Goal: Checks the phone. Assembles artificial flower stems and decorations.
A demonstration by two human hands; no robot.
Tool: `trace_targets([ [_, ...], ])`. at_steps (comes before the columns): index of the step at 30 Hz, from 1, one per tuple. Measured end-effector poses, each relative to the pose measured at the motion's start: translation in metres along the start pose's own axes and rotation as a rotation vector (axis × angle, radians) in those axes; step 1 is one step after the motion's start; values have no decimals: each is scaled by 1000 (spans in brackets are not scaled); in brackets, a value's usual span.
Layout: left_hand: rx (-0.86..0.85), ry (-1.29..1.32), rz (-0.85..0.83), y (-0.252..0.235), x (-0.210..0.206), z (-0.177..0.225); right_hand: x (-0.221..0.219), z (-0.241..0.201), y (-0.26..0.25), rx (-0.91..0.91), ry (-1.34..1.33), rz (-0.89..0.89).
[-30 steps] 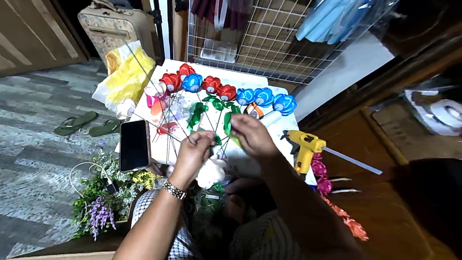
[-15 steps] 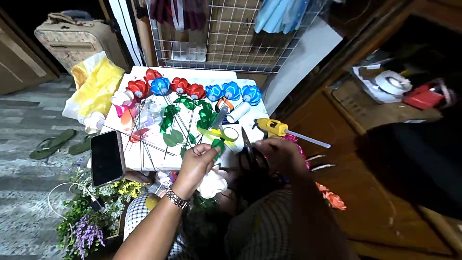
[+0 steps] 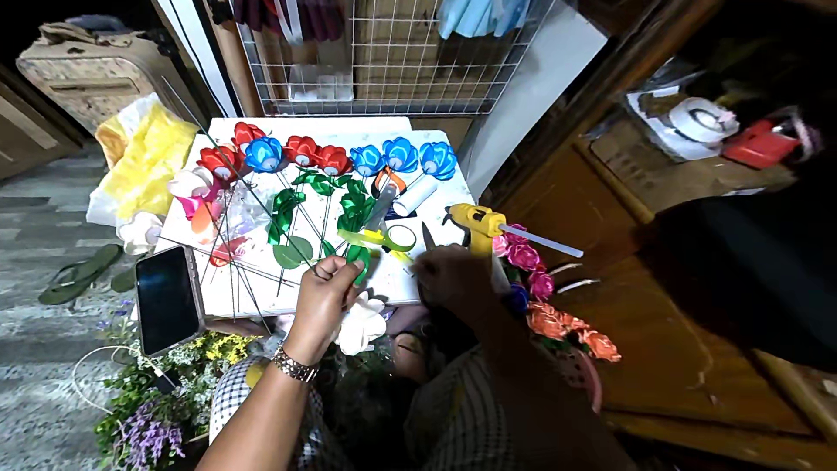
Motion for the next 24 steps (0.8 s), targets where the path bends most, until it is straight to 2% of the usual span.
trace_targets([
  [4, -4, -23, 6, 0, 1, 0, -21, -19, -14, -14, 47, -77],
  [7, -15, -15, 15, 1, 4, 1, -1, -7, 0, 11, -6, -87],
  [8, -19, -12, 21, 2, 5, 1, 12, 0, 9, -33, -11, -93],
  [11, -24, -12, 40, 5, 8, 4, 48, 29, 26, -422, -61, -165],
  [14, -37, -23, 49, 6, 8, 4, 53, 52, 24, -632, -181, -20],
  [17, -78, -101, 63, 6, 5, 3, 41, 59, 6, -587, -315, 37],
  [21, -162, -314, 142, 7, 2, 2, 40, 49, 11, -479, -377, 304],
  [23, -179, -332, 159, 6, 2, 1, 45, 42, 28, -326, -453, 398],
  [24, -178, -332, 164, 6, 1, 1, 46, 37, 35, -177, -493, 425],
])
Point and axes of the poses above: each hand's wrist, its own y-axis away from the middle knuckle, its own x-axis out of the back of the hand, z = x × y, the point moved 1 cm from there along -y, towards the middle knuckle, and after that the axes turned 14 degrees about -z, right-handed, at the moved point
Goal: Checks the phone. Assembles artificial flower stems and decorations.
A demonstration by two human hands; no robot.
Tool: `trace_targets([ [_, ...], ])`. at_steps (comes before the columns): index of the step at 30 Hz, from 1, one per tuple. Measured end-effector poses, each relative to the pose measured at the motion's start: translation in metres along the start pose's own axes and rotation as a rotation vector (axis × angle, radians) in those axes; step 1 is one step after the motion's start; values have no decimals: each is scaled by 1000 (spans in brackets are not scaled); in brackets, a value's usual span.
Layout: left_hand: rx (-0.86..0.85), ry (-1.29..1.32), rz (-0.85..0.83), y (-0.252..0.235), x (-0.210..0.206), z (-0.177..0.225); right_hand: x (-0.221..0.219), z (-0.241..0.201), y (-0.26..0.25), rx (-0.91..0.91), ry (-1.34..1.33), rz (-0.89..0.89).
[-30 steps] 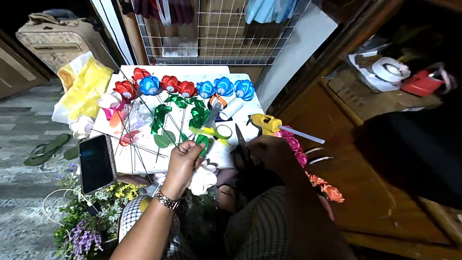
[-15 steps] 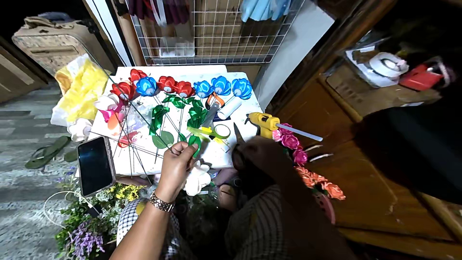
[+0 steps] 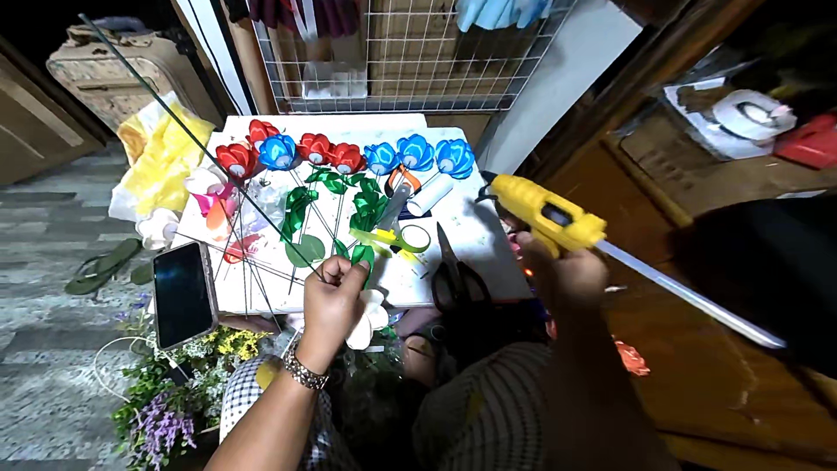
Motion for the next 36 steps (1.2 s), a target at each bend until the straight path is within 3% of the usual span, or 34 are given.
trace_targets([
  [2, 0, 7, -4, 0, -2, 0, -2, -11, 12, 254, -121, -100],
  [7, -29, -15, -24, 1, -7, -4, -29, -31, 34, 470, -131, -232],
  [14, -72, -46, -41, 3, -13, -4, -49, -32, 32, 478, -64, -211],
  [36, -72, -102, -14, 4, -12, -3, -44, -29, 27, 485, 125, -152],
])
Point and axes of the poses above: each hand's wrist, its own y-axis away from the middle knuckle, its own x-axis out of the back of the hand, z = x × y, the point moved 1 cm from there along -y, towards the middle knuckle, and after that the axes turned 14 degrees about -z, right-handed, at the moved point
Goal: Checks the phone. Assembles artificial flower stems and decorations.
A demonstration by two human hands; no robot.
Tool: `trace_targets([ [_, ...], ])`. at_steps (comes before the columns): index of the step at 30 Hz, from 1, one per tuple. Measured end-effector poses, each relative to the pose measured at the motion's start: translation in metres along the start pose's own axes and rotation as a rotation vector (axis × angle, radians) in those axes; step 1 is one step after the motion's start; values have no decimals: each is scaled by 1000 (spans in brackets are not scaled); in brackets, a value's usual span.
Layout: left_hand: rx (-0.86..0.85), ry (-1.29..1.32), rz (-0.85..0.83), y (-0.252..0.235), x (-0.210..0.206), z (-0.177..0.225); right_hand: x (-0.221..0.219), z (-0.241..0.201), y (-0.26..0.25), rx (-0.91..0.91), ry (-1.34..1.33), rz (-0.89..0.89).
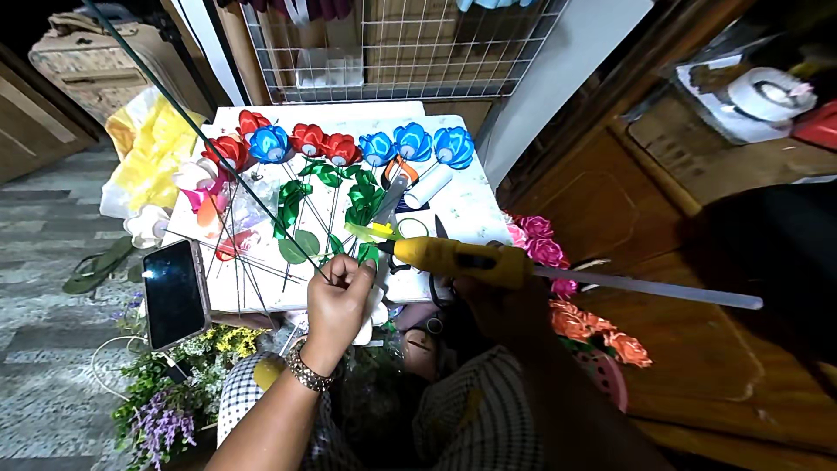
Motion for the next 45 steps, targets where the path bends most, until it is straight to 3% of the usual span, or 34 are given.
trace_targets([
  [6, -18, 16, -7, -1, 1, -1, 11, 6, -1, -69, 147, -14],
  [9, -2, 68, -39, -1, 2, -1, 21, 21, -8, -309, 134, 28],
  [13, 151, 221, -121, -3, 0, 0, 25, 62, -22, -710, -132, -9],
  [18, 236, 275, -175, -7, -5, -4, 8, 104, -27, -645, -209, -52],
  [24, 277, 393, -175, -10, -3, -1, 39, 52, -9, -775, 245, -294],
  [26, 284, 389, -190, -11, -3, -2, 44, 18, -6, -691, 287, -334],
  [30, 306, 360, -291, -9, -11, -5, -4, 1, -5, 140, 217, -143],
  [33, 321, 355, -337, -8, -15, -5, -31, 6, -14, 398, 196, -58],
  [37, 325, 366, -369, -9, -15, -2, -38, 16, -17, 407, 212, 6],
  [40, 312, 361, -419, -5, -18, 2, -26, 3, -17, 74, 107, 63],
  [42, 285, 184, -526, -2, -25, 3, -18, -15, -21, -146, -109, 137],
  [45, 169, -165, -667, 7, -45, 7, -19, -38, -28, -231, -706, 203],
])
Point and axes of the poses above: each hand's wrist, its own y-axis away from the middle knuckle, its own x-axis out of the back of the hand, z = x × y, the point moved 1 cm from there along -y, towards the middle knuckle, and after that the axes turned 14 degrees about -z, right-handed, at the moved point
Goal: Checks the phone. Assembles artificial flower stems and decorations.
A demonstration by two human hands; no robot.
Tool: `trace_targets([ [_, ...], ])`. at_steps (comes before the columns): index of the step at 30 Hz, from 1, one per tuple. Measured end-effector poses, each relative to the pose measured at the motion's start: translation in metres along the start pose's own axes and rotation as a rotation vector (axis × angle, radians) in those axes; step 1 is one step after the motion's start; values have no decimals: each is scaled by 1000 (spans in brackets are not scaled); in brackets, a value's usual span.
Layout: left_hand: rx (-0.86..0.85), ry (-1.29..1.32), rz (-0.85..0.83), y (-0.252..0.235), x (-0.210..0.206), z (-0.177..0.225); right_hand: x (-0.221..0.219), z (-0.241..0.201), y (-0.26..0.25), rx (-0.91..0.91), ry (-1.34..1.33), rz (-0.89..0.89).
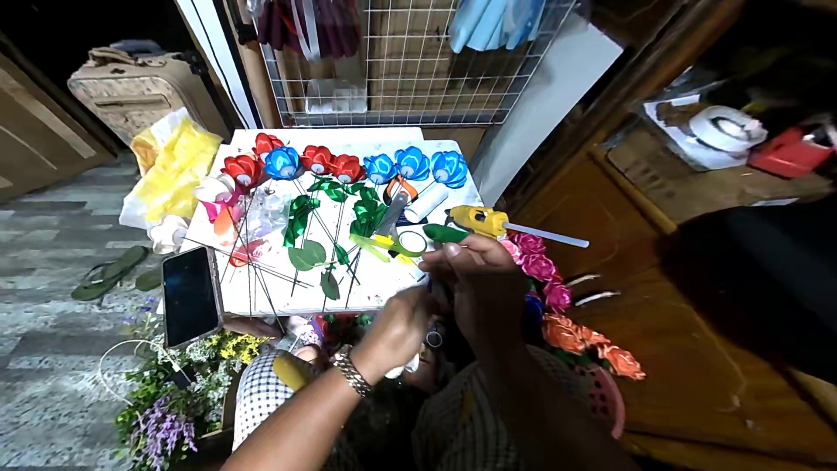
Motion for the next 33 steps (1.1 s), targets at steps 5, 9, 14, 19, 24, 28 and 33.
trace_targets([
  [5, -147, -174, 68, -5, -21, -3, -8, -11, 9, -49, -656, -148],
  [9, -217, -457, 209, 4, 1, -2, 15, -19, 11, 235, -599, -176],
  [14, -138, 110, 166, 16, 34, -6, 26, -36, 23, 517, -598, -290],
  [19, -75, 521, 119, 11, 28, -4, 17, -31, 31, 533, -665, -504],
  [24, -106, 564, 154, 11, 34, -6, 15, -39, 33, 499, -616, -645],
  [28, -194, 495, 170, 14, 41, -10, 24, -42, 20, 393, -336, -533],
  [33, -222, 538, 171, 16, 44, -11, 30, -20, -4, -1, -80, -369],
])
Point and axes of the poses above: each hand's wrist, its own y-axis away from the middle knuckle, its own x-axis out of the back of the hand, z = x × y, the point moved 1 cm from there along -y, towards the middle knuckle, and after that the axes turned 14 degrees about -z, right-handed, at the moved point
